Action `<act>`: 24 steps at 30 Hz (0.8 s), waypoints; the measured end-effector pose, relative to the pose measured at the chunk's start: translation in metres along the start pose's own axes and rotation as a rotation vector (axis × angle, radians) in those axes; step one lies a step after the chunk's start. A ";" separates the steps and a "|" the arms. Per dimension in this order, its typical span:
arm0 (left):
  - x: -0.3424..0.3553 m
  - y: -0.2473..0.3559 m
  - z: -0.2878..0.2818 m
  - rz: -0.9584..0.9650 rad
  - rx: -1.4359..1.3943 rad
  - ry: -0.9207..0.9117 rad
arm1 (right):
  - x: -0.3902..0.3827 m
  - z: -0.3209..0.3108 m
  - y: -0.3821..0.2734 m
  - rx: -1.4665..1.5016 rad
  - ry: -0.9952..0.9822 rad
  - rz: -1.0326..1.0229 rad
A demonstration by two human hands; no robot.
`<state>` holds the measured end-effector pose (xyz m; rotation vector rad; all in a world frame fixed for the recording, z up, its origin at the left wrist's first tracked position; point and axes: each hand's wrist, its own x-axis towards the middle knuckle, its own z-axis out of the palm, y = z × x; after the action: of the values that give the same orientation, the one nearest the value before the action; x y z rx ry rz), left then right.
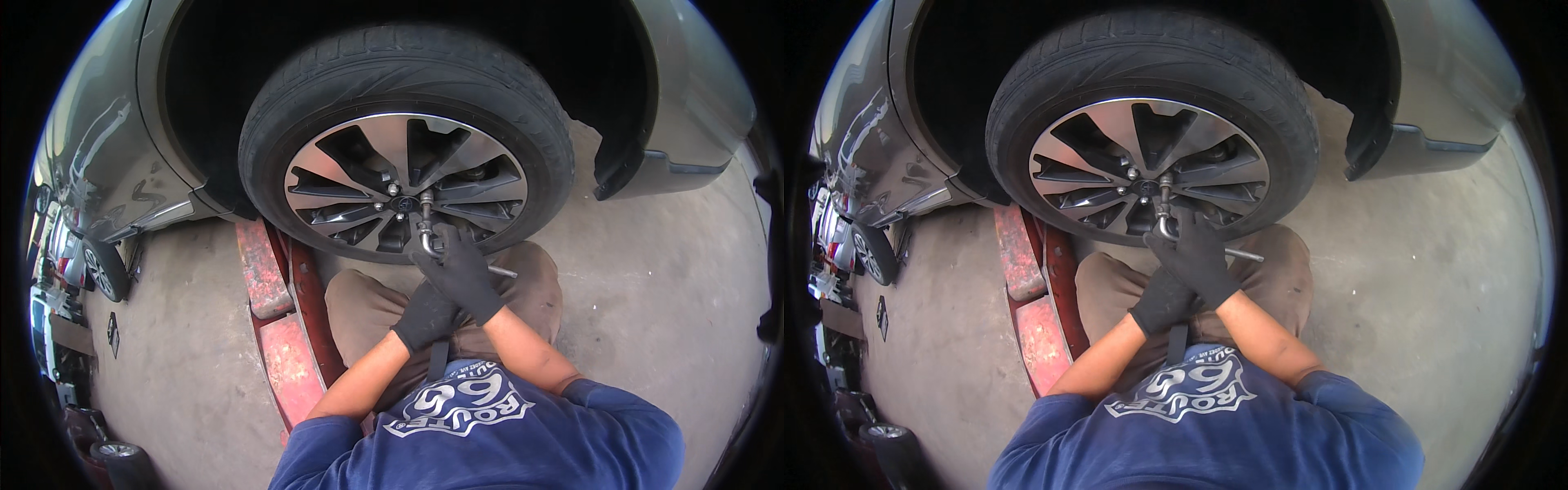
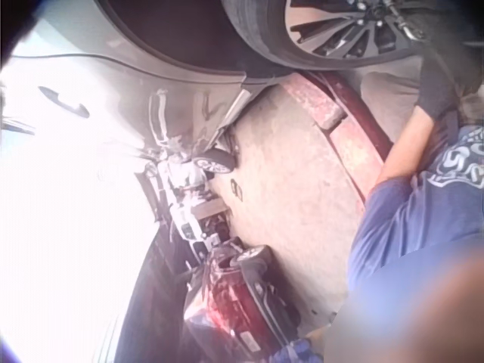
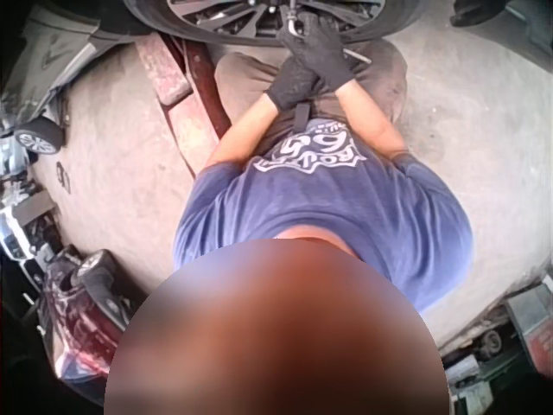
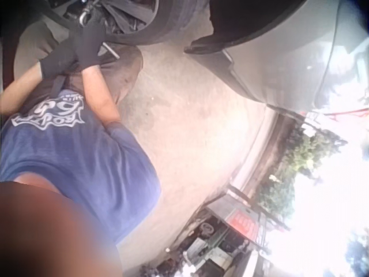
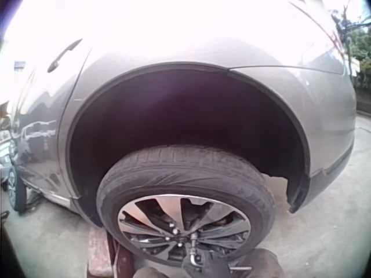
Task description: The person lifts a tire and mounts it onto a car hub while the vehicle is raised on a red hydraulic lift. They hand-thread lug nuts, then use a lug wrench to tighten them in sequence. The tire remains mounted on the car at the end of the clip.
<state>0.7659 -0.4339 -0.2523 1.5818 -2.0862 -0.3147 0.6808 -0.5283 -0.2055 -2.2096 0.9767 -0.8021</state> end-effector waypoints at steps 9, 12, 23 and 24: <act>-0.057 0.011 0.010 -0.662 -0.825 0.266 | 0.030 0.061 0.011 0.872 0.027 0.398; -0.042 -0.008 0.003 -0.772 -1.480 0.618 | 0.037 0.074 0.011 1.754 0.022 0.490; 0.078 -0.038 -0.089 -0.159 0.398 0.679 | 0.016 -0.004 0.043 1.261 0.307 0.482; 0.089 -0.029 -0.085 -0.053 0.413 0.483 | 0.019 -0.030 0.049 1.175 0.471 0.311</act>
<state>0.8165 -0.5171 -0.1713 1.7264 -1.7970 0.4709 0.6492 -0.5785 -0.2155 -0.8638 0.7073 -1.3157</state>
